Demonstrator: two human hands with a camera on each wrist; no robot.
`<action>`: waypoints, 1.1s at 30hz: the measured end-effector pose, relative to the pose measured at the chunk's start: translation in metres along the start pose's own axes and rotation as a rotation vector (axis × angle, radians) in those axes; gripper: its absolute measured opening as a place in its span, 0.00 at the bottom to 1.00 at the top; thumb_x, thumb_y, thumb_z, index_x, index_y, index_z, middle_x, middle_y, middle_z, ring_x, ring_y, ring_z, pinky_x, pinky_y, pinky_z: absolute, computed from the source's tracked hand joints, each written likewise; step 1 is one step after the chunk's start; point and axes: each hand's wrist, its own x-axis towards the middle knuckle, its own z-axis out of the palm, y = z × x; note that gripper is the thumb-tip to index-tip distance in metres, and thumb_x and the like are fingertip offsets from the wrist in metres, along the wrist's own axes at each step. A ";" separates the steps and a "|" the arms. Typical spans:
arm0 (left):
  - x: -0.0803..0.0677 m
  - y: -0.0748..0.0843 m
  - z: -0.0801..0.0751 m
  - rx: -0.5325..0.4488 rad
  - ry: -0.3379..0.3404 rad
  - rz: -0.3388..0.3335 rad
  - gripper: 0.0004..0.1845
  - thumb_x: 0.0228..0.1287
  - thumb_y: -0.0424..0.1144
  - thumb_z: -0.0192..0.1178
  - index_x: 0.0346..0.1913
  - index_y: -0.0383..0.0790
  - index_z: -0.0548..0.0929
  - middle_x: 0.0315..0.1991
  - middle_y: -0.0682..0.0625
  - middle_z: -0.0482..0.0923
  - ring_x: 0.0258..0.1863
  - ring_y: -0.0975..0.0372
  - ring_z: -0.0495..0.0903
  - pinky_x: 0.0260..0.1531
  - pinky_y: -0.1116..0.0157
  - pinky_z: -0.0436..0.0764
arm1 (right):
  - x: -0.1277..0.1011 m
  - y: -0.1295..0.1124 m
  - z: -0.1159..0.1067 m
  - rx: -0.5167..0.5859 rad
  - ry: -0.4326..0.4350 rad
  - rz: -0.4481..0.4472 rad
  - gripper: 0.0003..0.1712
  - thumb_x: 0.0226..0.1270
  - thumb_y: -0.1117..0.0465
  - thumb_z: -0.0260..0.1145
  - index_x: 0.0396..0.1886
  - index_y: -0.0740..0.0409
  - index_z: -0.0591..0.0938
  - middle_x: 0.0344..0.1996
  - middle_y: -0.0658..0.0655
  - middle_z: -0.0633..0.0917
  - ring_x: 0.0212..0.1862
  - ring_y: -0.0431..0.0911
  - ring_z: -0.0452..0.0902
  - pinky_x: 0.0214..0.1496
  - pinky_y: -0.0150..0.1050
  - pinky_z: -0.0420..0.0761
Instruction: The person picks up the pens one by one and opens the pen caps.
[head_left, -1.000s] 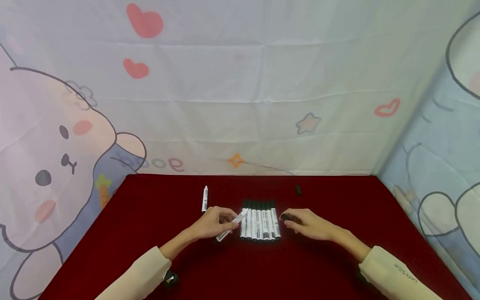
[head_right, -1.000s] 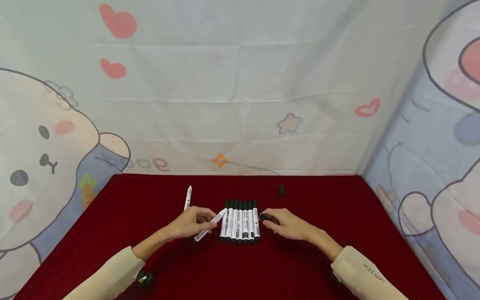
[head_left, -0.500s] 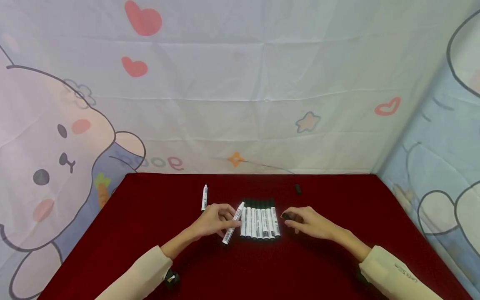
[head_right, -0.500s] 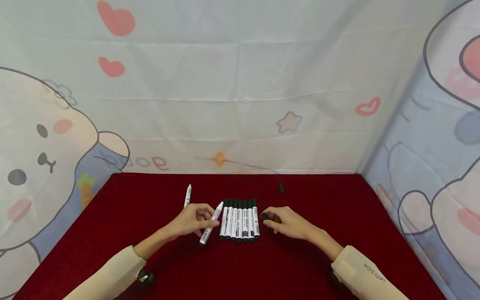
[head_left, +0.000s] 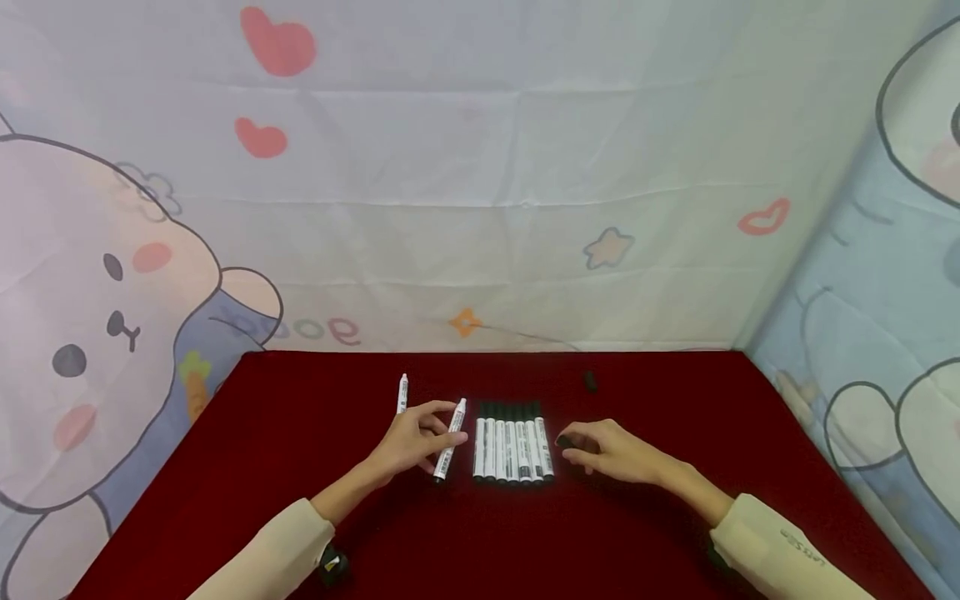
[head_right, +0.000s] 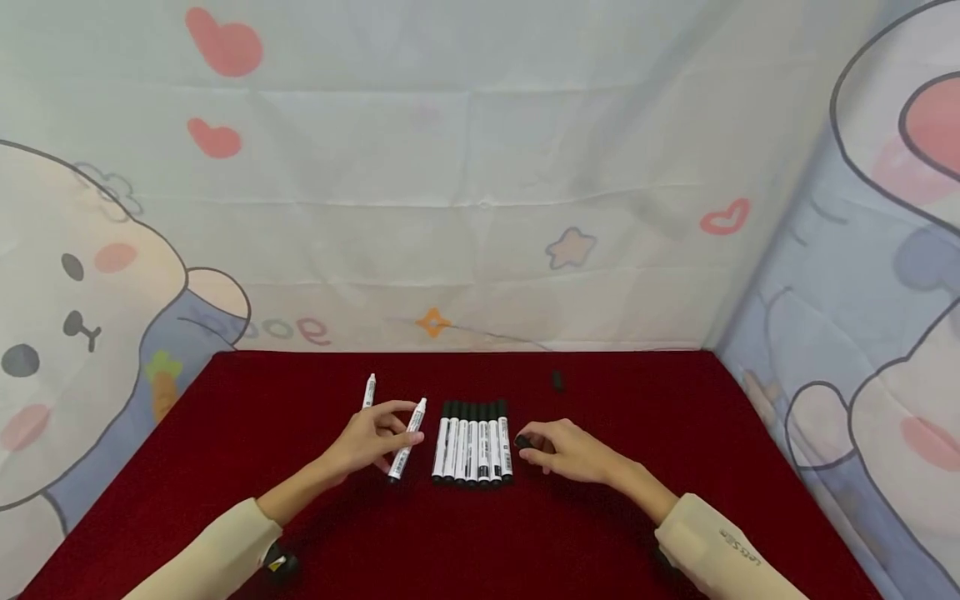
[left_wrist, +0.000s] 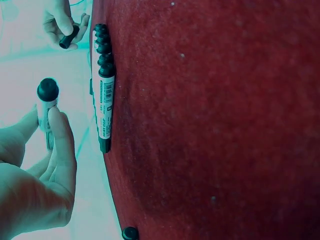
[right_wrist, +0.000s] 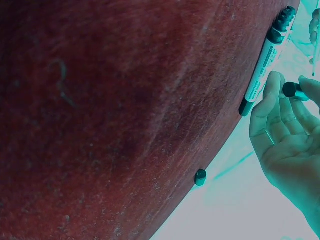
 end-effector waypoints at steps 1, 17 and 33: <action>-0.001 -0.001 -0.001 -0.003 0.016 -0.005 0.33 0.67 0.44 0.70 0.71 0.37 0.73 0.40 0.41 0.86 0.27 0.60 0.81 0.24 0.59 0.88 | 0.000 0.000 0.000 0.002 0.000 0.001 0.19 0.79 0.55 0.60 0.59 0.64 0.80 0.40 0.56 0.88 0.31 0.36 0.83 0.38 0.31 0.84; -0.002 -0.009 -0.020 0.004 0.183 -0.043 0.30 0.67 0.39 0.69 0.69 0.34 0.76 0.36 0.39 0.88 0.20 0.58 0.82 0.22 0.56 0.88 | 0.001 0.001 0.003 0.001 -0.004 0.022 0.19 0.79 0.55 0.61 0.59 0.62 0.81 0.42 0.55 0.88 0.30 0.34 0.82 0.38 0.30 0.84; 0.018 -0.038 -0.065 0.072 0.274 -0.097 0.31 0.71 0.42 0.65 0.73 0.35 0.72 0.44 0.33 0.86 0.24 0.65 0.82 0.26 0.62 0.88 | 0.000 0.008 0.005 -0.008 0.001 0.008 0.19 0.78 0.55 0.61 0.58 0.65 0.80 0.39 0.54 0.88 0.30 0.35 0.82 0.37 0.30 0.84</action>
